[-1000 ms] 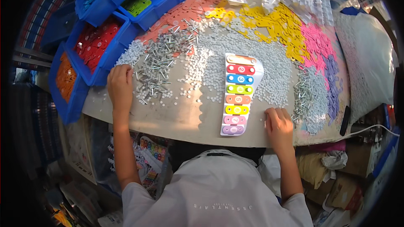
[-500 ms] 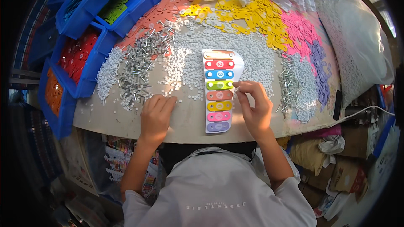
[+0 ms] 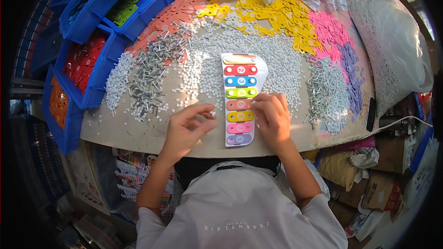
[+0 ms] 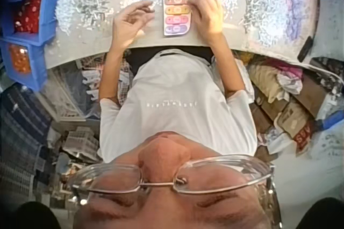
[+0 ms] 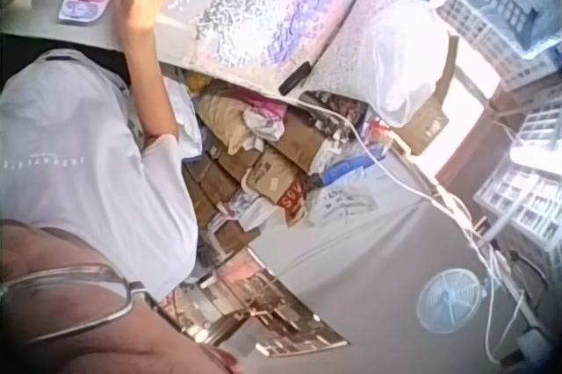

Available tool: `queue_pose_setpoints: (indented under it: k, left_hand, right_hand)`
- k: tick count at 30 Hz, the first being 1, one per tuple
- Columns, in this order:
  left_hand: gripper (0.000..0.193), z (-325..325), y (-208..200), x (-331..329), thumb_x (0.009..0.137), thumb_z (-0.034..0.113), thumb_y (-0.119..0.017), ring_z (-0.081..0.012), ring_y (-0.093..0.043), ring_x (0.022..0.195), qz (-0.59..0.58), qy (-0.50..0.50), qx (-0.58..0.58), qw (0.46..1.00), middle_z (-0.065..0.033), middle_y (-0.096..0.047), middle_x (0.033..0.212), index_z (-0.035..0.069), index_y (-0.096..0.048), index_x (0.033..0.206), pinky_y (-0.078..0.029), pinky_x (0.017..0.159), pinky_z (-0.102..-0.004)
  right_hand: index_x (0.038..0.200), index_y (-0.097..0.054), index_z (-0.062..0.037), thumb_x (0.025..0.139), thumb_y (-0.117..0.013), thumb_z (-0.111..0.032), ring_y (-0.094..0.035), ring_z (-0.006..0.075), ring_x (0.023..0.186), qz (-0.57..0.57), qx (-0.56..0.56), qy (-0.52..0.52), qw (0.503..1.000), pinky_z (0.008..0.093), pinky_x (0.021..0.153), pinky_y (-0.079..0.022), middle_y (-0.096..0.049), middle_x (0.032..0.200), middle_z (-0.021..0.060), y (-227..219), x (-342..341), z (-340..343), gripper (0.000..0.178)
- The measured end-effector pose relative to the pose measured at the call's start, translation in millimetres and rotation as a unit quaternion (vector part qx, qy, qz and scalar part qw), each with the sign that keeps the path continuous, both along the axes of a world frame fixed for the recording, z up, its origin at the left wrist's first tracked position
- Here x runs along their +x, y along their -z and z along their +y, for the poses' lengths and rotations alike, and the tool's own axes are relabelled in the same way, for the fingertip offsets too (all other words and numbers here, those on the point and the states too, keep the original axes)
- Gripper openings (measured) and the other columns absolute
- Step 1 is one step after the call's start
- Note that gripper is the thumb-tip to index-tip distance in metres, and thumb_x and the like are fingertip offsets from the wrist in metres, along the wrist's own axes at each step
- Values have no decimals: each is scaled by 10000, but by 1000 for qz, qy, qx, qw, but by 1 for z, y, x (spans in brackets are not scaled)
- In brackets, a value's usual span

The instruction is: The recorder assembles a toy xylophone by placing colored plates and small white caps onto a plastic frame.

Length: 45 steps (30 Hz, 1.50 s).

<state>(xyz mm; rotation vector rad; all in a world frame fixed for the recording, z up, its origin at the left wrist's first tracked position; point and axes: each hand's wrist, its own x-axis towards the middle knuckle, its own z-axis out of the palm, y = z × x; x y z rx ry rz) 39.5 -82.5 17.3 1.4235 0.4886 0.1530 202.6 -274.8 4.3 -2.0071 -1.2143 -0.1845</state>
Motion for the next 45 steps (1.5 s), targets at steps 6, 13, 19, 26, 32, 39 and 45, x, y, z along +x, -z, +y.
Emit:
queue_pose_setpoints:
  k: [6,13,19,26,32,39,45]
  left_hand:
    - [245,-11,3,39,907,46,-727,-75,-652,849,-15,12,10,1000,-61,-696,1006,-38,-676,1132,-498,597,-180]
    - [142,-2,14,52,949,57,-675,-69,-622,679,7,49,-188,981,-88,-715,834,-27,-663,1062,-481,549,-176]
    - [73,3,14,55,954,63,-668,-41,-574,617,15,58,-176,983,-60,-694,794,-6,-655,975,-445,510,-155]
    - [148,5,17,57,947,112,-695,-23,-544,577,34,92,-168,981,-35,-670,745,6,-625,1023,-397,482,-153]
    - [547,4,24,62,912,273,-758,-17,-480,553,86,92,-14,992,-20,-637,709,21,-417,1258,-314,469,-165]
    - [727,15,14,77,831,325,-814,1,-433,483,135,133,-70,979,-19,-607,683,-32,-394,1305,-293,425,-164]
    - [625,9,2,87,893,162,-751,-144,-718,766,103,174,-125,971,-159,-720,1022,-48,-382,1352,-538,585,-235]
  right_hand:
    - [954,-657,-33,712,-732,71,-600,276,894,-22,4,-19,1000,380,761,-503,-673,1025,63,2,-3,0,274]
    - [914,-603,-24,909,-735,-94,-581,149,695,364,17,62,929,279,655,-499,-650,852,48,-1,-5,-4,150]
    - [923,-503,-31,964,-728,-236,-481,63,468,661,15,44,749,235,415,-338,-536,610,-20,-7,10,-5,307]
    - [1047,-468,-52,972,-704,-355,-462,64,448,692,-45,22,721,230,397,-298,-506,604,-16,-13,17,-5,391]
    - [989,-536,-41,993,-638,-466,-492,63,468,677,-105,32,728,221,404,-327,-513,632,-19,-16,20,-4,437]
    - [814,-573,-50,985,-636,-495,-518,61,468,664,-133,6,736,218,401,-353,-525,630,-21,-8,23,-2,481]
    - [840,-572,-35,1007,-617,-463,-522,65,470,651,-127,-10,748,233,415,-383,-545,617,-14,-6,23,-3,461]
